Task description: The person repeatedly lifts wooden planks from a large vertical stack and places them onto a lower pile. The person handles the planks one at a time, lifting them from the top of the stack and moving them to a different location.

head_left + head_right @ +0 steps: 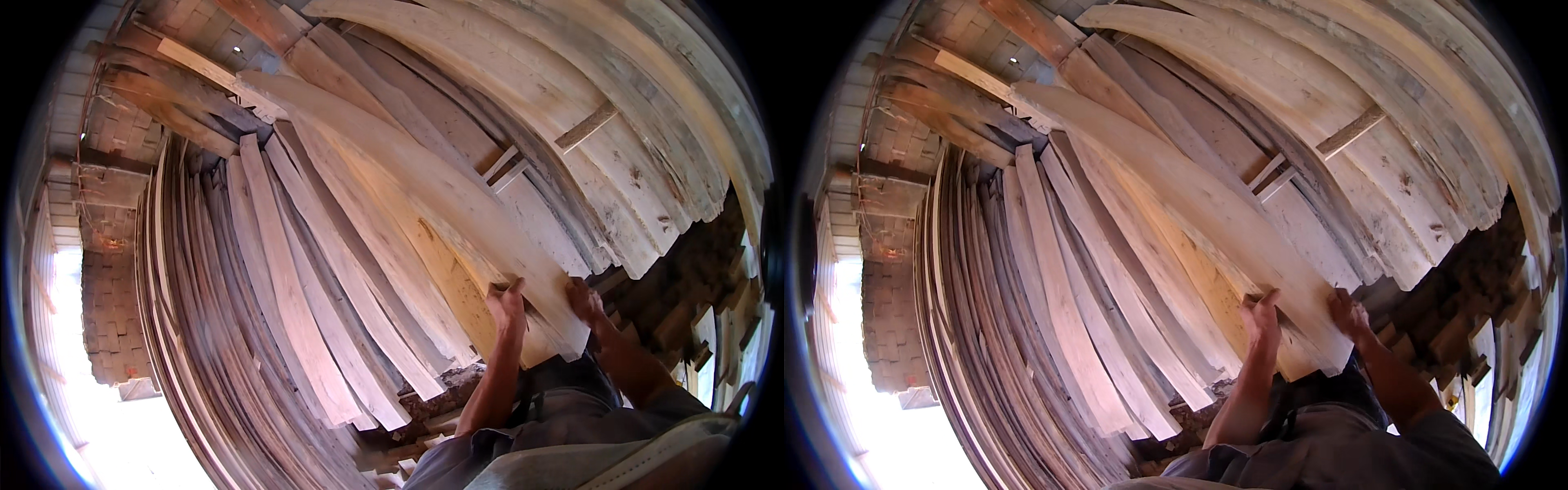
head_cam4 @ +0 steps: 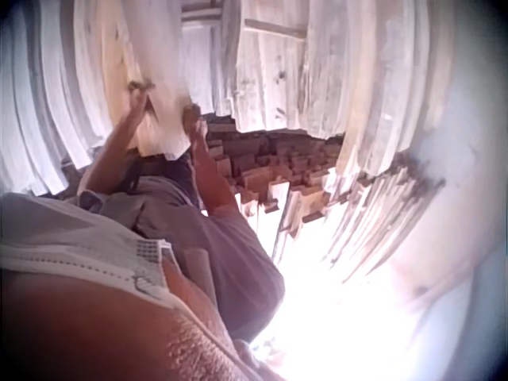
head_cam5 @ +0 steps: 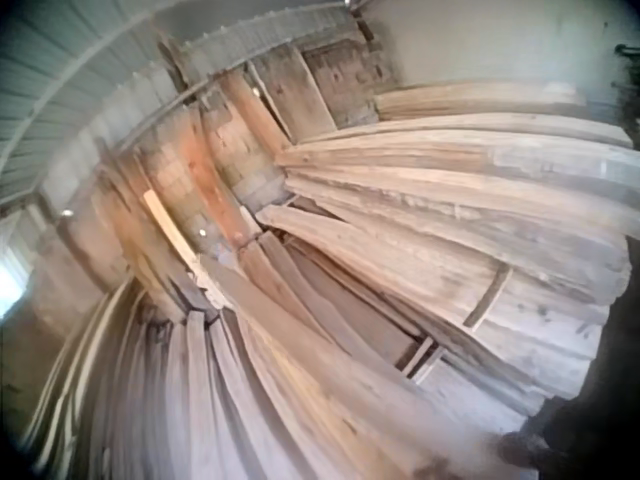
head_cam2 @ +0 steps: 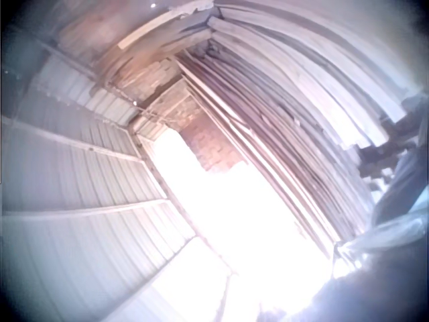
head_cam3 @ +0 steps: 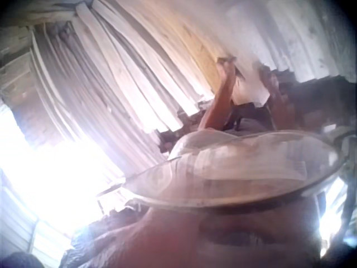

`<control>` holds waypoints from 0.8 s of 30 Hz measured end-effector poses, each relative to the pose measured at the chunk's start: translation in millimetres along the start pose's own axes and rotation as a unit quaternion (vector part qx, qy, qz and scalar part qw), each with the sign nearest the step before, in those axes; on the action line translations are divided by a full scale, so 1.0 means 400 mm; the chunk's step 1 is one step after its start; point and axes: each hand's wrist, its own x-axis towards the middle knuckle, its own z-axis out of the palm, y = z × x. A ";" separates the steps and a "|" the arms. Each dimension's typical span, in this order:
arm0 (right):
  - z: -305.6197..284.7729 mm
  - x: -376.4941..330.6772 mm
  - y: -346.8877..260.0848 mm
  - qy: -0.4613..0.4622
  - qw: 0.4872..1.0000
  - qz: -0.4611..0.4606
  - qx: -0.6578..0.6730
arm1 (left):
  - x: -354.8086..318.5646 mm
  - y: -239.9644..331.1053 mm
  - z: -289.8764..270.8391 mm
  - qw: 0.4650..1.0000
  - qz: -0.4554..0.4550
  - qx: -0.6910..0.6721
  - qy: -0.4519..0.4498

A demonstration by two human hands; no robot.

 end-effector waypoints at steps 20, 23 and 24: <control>0.048 0.112 0.097 0.123 0.972 -0.111 -0.168 | 0.331 -0.065 -0.058 0.908 0.200 0.354 0.104; 0.044 0.098 0.072 0.157 0.968 -0.130 -0.150 | 0.340 -0.044 0.018 0.872 0.206 0.421 0.138; 0.041 0.094 0.056 0.141 0.971 -0.121 -0.151 | 0.347 -0.071 0.019 0.853 0.220 0.444 0.163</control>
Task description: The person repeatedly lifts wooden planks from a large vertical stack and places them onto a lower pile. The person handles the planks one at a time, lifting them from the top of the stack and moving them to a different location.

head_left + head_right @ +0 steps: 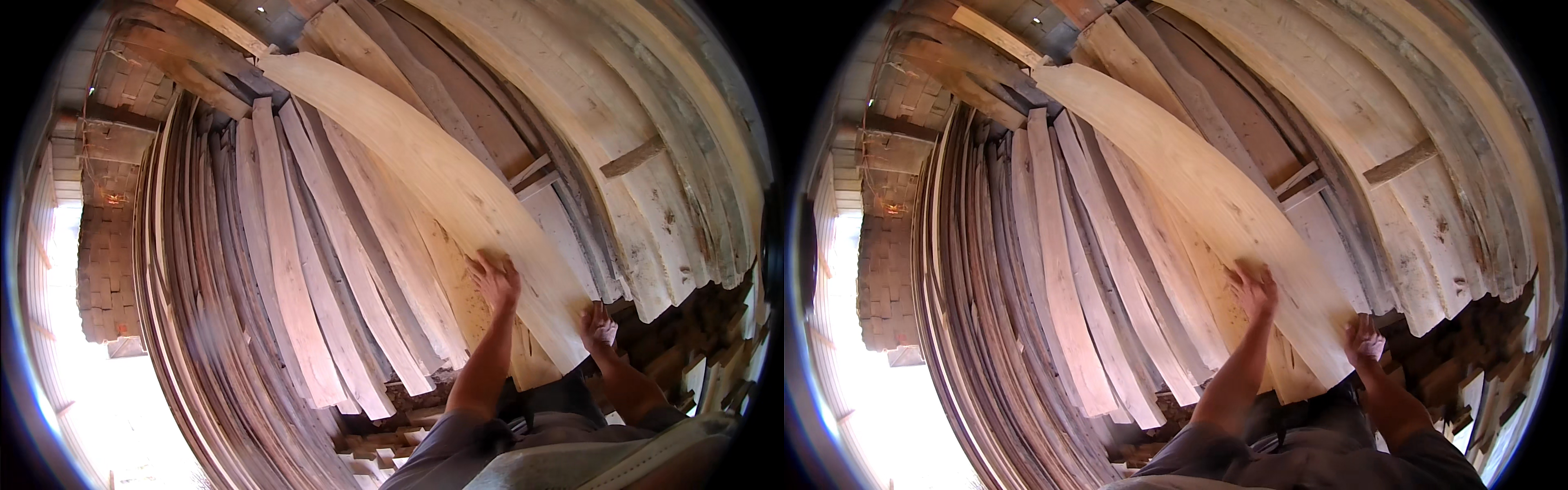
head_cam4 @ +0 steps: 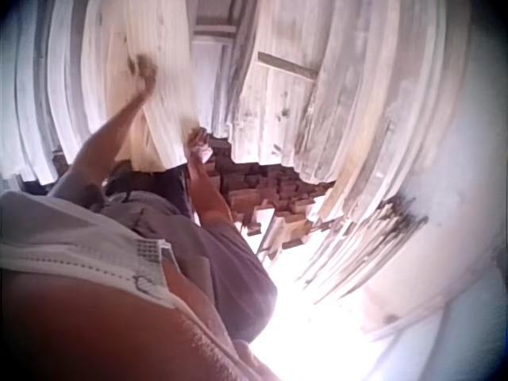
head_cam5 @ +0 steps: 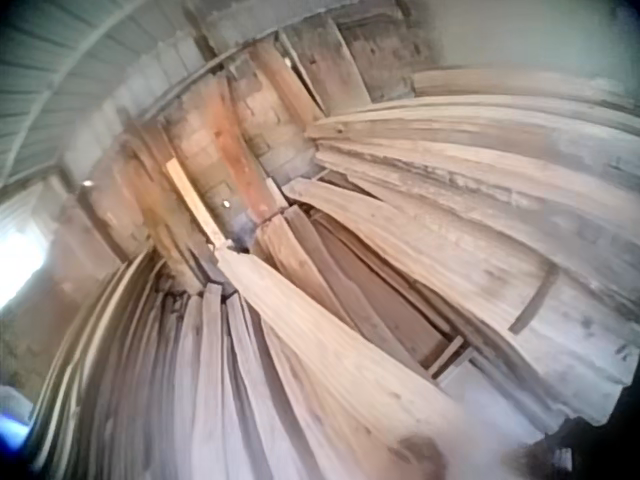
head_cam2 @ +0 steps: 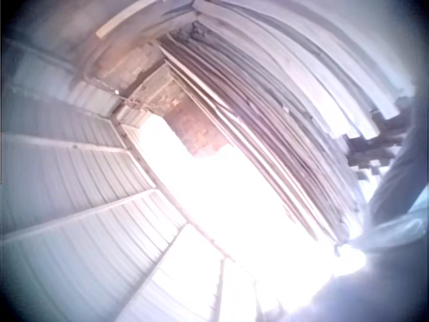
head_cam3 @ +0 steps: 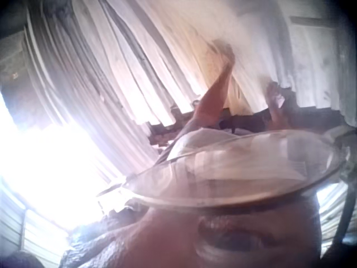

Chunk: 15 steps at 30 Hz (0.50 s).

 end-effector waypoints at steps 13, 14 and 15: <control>0.034 0.005 0.046 0.032 0.999 -0.029 0.003 | -0.002 0.008 0.056 0.999 0.026 0.045 0.013; 0.041 -0.003 0.049 0.034 0.999 -0.017 -0.034 | -0.010 -0.001 0.060 0.999 0.026 0.044 0.009; 0.045 0.006 0.049 -0.008 0.999 -0.014 -0.052 | -0.008 -0.018 0.054 0.999 0.013 0.048 0.017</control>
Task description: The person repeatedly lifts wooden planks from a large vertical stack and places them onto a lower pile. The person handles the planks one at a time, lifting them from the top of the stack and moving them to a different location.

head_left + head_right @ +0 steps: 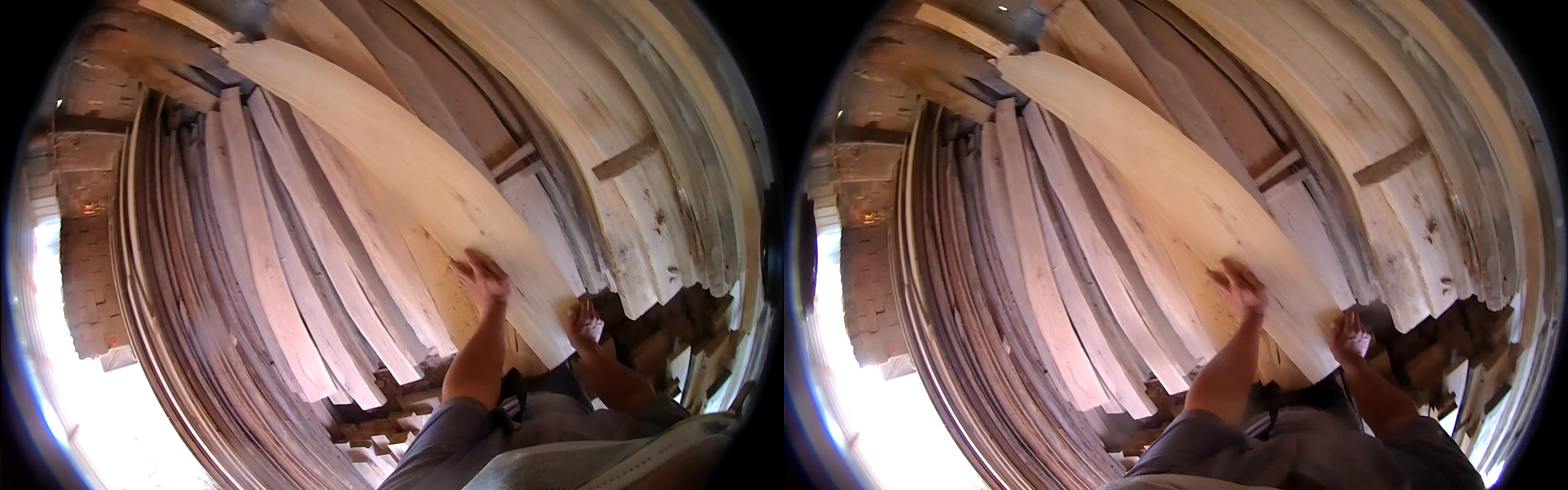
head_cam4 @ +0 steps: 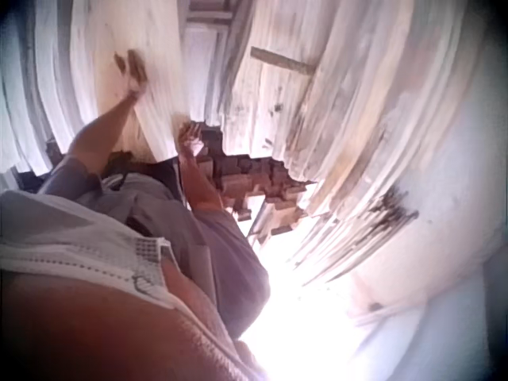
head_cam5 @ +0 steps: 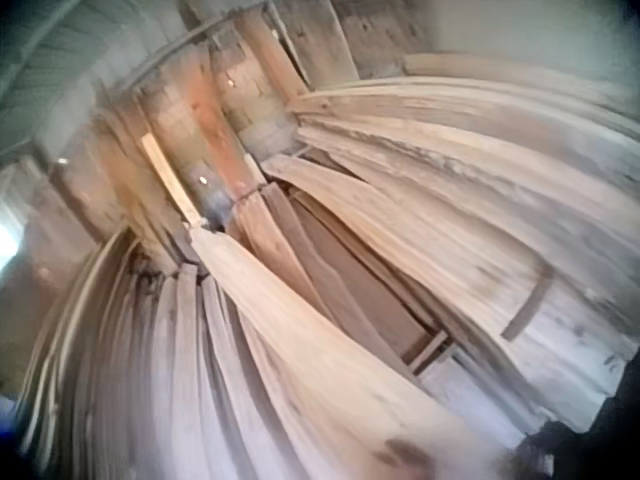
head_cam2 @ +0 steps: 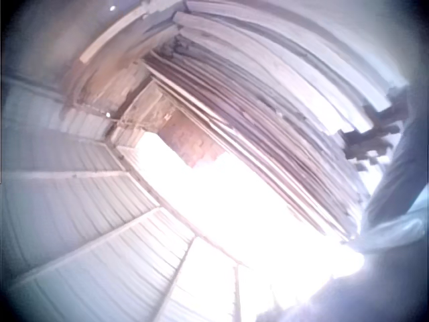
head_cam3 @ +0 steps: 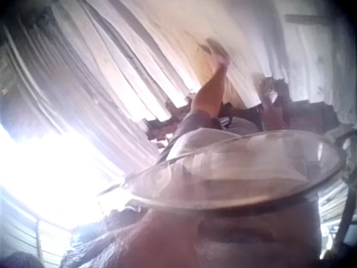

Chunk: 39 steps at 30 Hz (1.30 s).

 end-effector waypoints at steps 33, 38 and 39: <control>-0.026 0.002 -0.001 0.030 0.992 -0.004 0.121 | 0.008 0.037 -0.023 1.000 0.012 -0.013 0.024; -0.024 0.007 -0.001 0.055 0.992 -0.013 0.117 | 0.005 0.026 -0.017 0.997 0.009 -0.056 0.045; -0.023 0.003 0.004 0.055 0.993 -0.011 0.105 | -0.002 0.020 -0.010 0.997 0.013 -0.065 0.050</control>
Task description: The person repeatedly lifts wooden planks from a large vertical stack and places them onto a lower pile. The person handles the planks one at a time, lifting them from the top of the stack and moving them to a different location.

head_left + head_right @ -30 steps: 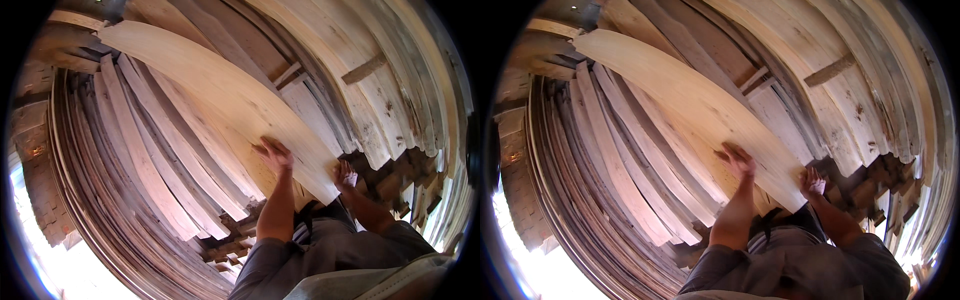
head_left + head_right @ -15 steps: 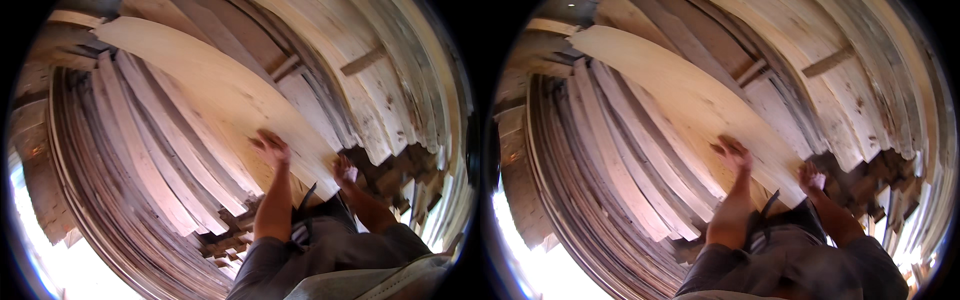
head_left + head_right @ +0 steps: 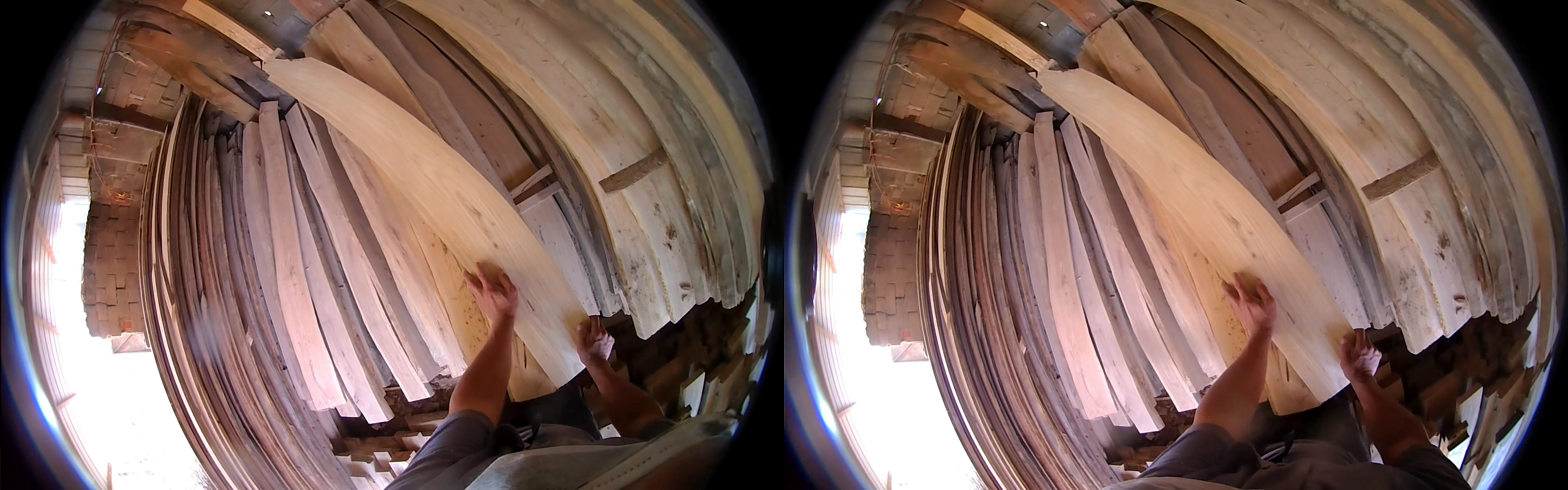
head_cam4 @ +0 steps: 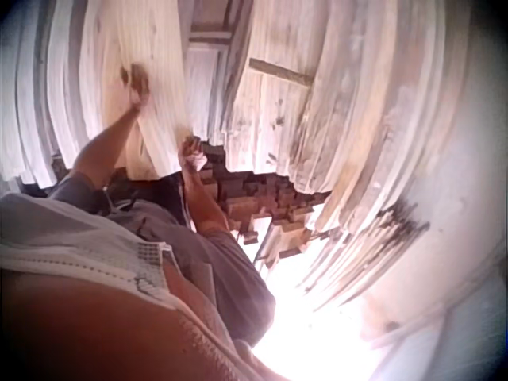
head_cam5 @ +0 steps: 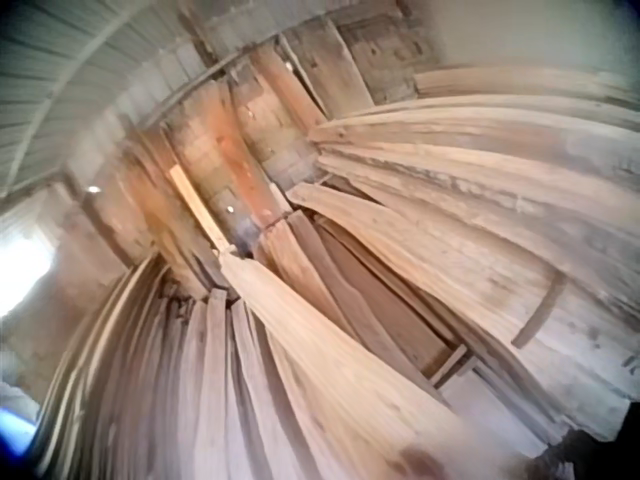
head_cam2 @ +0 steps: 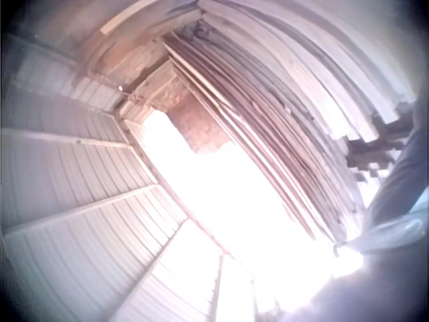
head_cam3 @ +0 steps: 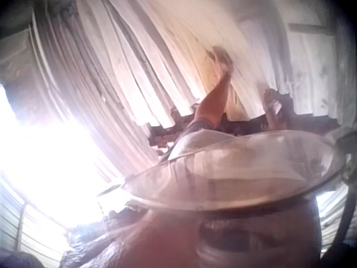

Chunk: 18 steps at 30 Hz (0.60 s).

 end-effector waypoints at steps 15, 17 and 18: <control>0.008 0.017 0.035 -0.045 0.998 0.034 -0.010 | -0.081 -0.063 0.026 0.926 -0.015 -0.376 0.016; 0.015 0.019 0.044 -0.065 0.997 0.035 -0.018 | -0.092 -0.051 0.010 0.901 -0.051 -0.430 0.019; 0.017 0.025 0.048 -0.072 0.996 0.040 -0.021 | -0.095 -0.037 0.004 0.886 -0.067 -0.458 0.020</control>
